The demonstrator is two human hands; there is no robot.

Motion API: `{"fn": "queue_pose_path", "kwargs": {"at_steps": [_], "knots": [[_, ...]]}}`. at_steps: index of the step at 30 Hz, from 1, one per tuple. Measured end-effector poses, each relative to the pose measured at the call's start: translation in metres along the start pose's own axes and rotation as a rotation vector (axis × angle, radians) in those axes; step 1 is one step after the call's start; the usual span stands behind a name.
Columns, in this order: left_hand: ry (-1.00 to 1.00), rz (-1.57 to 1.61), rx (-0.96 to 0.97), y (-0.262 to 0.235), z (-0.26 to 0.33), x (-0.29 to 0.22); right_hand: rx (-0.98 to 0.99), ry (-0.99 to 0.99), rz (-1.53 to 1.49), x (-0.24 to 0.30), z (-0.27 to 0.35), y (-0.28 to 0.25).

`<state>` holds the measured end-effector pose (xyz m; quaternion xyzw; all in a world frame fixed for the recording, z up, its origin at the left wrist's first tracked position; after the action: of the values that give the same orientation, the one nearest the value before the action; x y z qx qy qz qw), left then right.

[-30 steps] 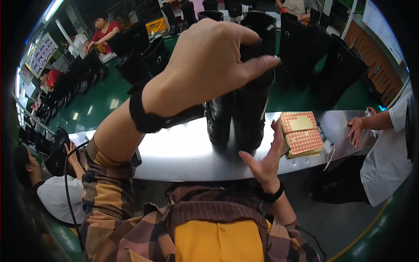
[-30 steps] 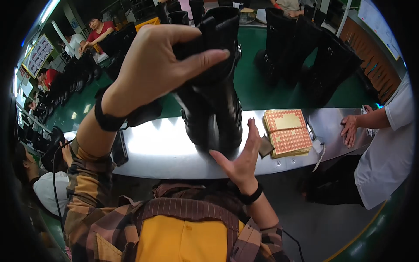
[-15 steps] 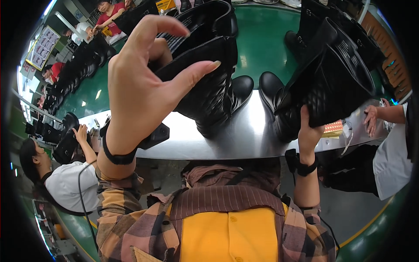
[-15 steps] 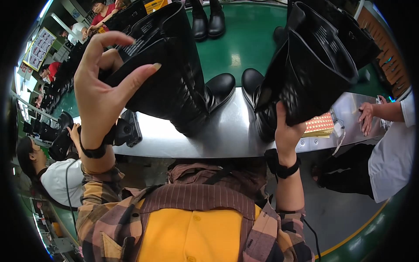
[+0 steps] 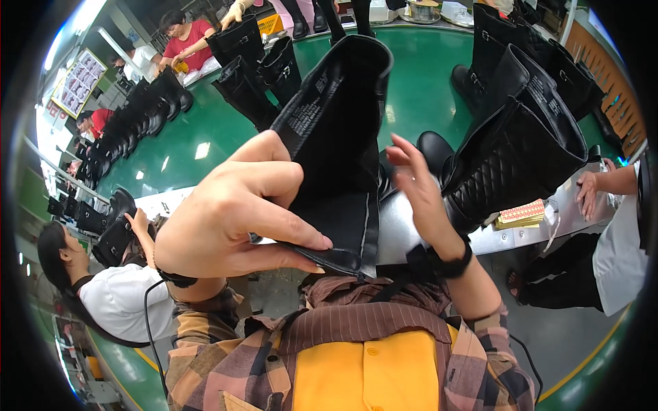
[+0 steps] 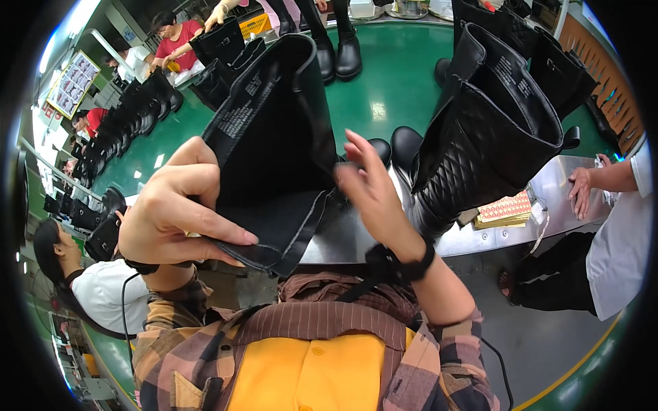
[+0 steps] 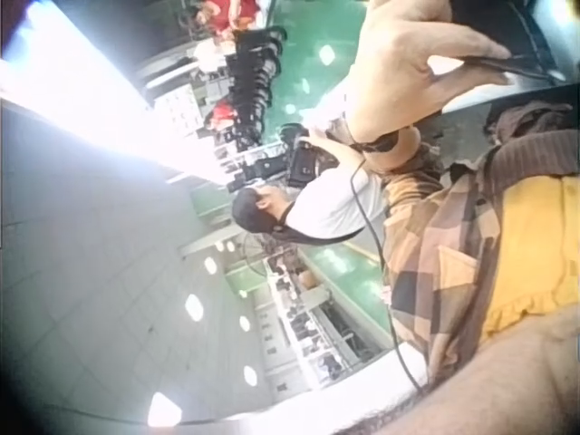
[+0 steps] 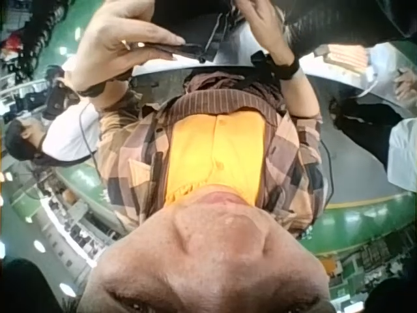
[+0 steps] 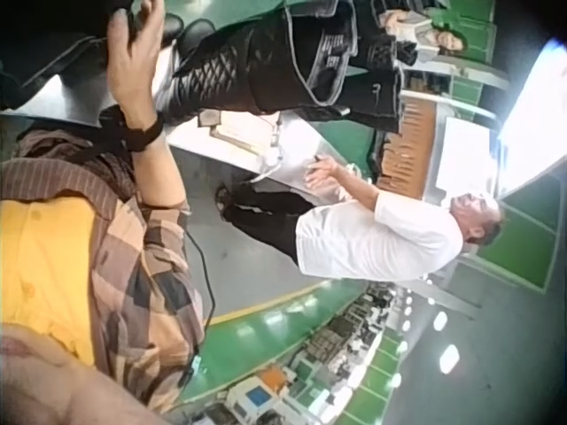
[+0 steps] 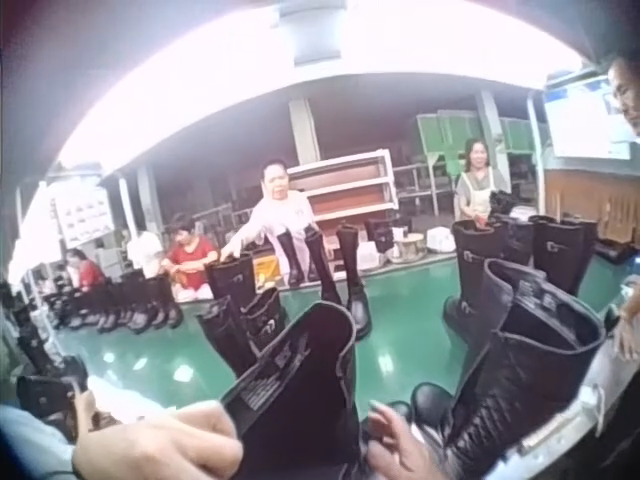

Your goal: Inspecting, cleaning, and zipping black leather boots on an assembly line.

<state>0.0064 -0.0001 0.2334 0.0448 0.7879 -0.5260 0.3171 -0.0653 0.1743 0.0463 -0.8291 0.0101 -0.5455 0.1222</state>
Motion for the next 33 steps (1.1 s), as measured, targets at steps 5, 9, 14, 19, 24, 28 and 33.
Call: {"fn": "queue_pose_path", "kwargs": {"at_steps": [5, 9, 14, 19, 24, 28, 33], "knots": [[-0.09, -0.049, -0.098, 0.004, 0.011, -0.001, -0.08, -0.013, 0.497, -0.003, -0.037, 0.024], [-0.1, -0.035, -0.24, -0.001, 0.011, -0.005, -0.027, 0.307, 0.267, -0.026, -0.04, 0.02], [-0.087, -0.583, -1.006, -0.018, 0.021, -0.008, -0.097, 0.01, 0.142, -0.014, -0.04, 0.022], [-0.137, -0.865, -1.072, 0.021, 0.037, 0.03, 0.052, 0.215, 0.153, -0.04, -0.022, 0.037], [-0.187, -0.538, -1.202, 0.112, 0.076, 0.096, -0.076, 0.219, -0.062, -0.063, 0.017, 0.024], [-0.521, 0.498, -1.194, 0.191, 0.095, 0.17, 0.201, 0.408, 0.304, -0.098, 0.04, 0.054], [-0.569, 0.611, -1.123, 0.212, 0.103, 0.193, 0.435, 0.48, 0.277, -0.12, 0.036, 0.07]]}}
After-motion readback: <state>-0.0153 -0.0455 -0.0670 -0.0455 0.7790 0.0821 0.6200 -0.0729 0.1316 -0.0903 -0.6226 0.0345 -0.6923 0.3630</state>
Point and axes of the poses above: each hand's wrist, its own z-axis away from the middle knuckle, its own y-axis out of the palm, x = y × z, the point moved 6 cm from there along -z, towards the middle knuckle, and after that the axes turned 15 degrees about z, right-handed, at the moved point
